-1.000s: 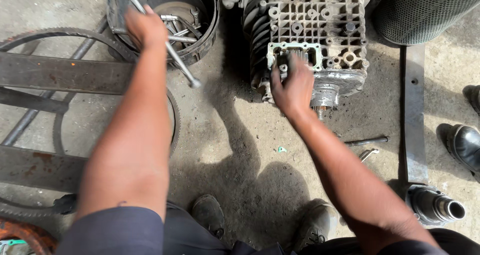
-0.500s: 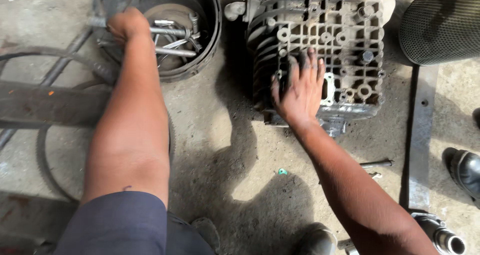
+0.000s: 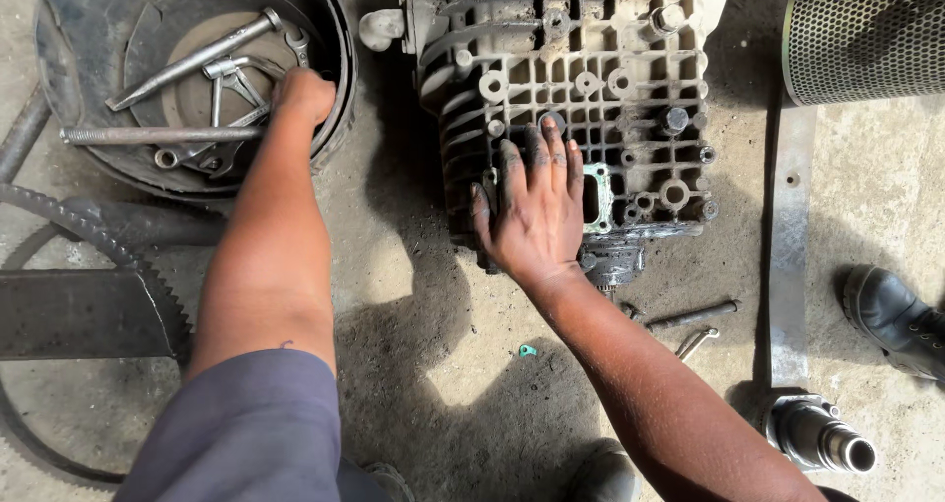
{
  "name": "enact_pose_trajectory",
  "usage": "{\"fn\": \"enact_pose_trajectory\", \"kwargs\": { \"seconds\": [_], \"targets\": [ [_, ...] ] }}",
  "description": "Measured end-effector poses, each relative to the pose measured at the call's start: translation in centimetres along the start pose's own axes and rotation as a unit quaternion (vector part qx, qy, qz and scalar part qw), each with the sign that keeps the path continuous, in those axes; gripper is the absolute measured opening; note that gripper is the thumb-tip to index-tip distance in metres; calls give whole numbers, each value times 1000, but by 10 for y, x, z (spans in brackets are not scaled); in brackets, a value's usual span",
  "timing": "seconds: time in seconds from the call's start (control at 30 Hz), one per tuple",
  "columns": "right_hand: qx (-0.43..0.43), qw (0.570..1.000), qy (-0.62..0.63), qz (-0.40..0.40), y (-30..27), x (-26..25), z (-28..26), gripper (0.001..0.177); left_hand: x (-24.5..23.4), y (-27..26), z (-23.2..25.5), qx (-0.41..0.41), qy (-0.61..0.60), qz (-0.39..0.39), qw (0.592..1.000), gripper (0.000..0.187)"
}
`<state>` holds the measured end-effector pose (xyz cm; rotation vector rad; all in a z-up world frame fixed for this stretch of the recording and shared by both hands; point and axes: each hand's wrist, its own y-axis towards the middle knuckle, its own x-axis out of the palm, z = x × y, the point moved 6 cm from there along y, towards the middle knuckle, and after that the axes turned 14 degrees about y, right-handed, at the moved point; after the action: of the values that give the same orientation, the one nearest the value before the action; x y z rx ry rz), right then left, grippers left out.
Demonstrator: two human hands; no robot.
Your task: The person manipulates a transmission housing on the floor, using their hands to align and insert metal components into a side opening, then uses a socket wrench to tighten bolts on the housing.
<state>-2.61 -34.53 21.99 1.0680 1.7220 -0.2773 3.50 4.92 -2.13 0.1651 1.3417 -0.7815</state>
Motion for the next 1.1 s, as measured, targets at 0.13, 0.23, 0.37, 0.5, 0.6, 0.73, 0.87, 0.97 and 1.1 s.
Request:
{"fn": "enact_pose_trajectory", "kwargs": {
  "seconds": [0.13, 0.23, 0.37, 0.5, 0.6, 0.73, 0.87, 0.97, 1.1],
  "targets": [
    [2, 1000, -4, -2, 3, -1, -2, 60, -28, -15, 0, -43, -57, 79, 994, 33],
    [1, 1000, 8, 8, 1, -1, 0, 60, -60, -44, -4, -91, -322, -15, 942, 25],
    [-14, 999, 26, 36, -2, -1, 2, 56, -126, -127, 24, 46, -406, -24, 912, 13],
    [-3, 962, 206, 179, -17, -16, 24, 39, -181, -249, 50, 242, -277, 22, 930, 18],
    [121, 821, 423, 364, -50, -40, 86, 28, -213, -339, 51, 415, -161, 9, 895, 21],
    [234, 625, 640, 381, -111, -21, 115, 42, -228, -429, 57, 572, -58, -48, 816, 19],
    [489, 372, 779, 127, -145, 28, 73, 76, -185, -469, 82, 533, 84, -217, 813, 22],
    [440, 390, 806, 73, -153, 31, 66, 57, -137, -476, 81, 473, 218, -296, 801, 23],
    [535, 417, 735, 6, -173, 71, 80, 42, -99, -459, 63, 465, 209, -279, 814, 31]
  ]
}}
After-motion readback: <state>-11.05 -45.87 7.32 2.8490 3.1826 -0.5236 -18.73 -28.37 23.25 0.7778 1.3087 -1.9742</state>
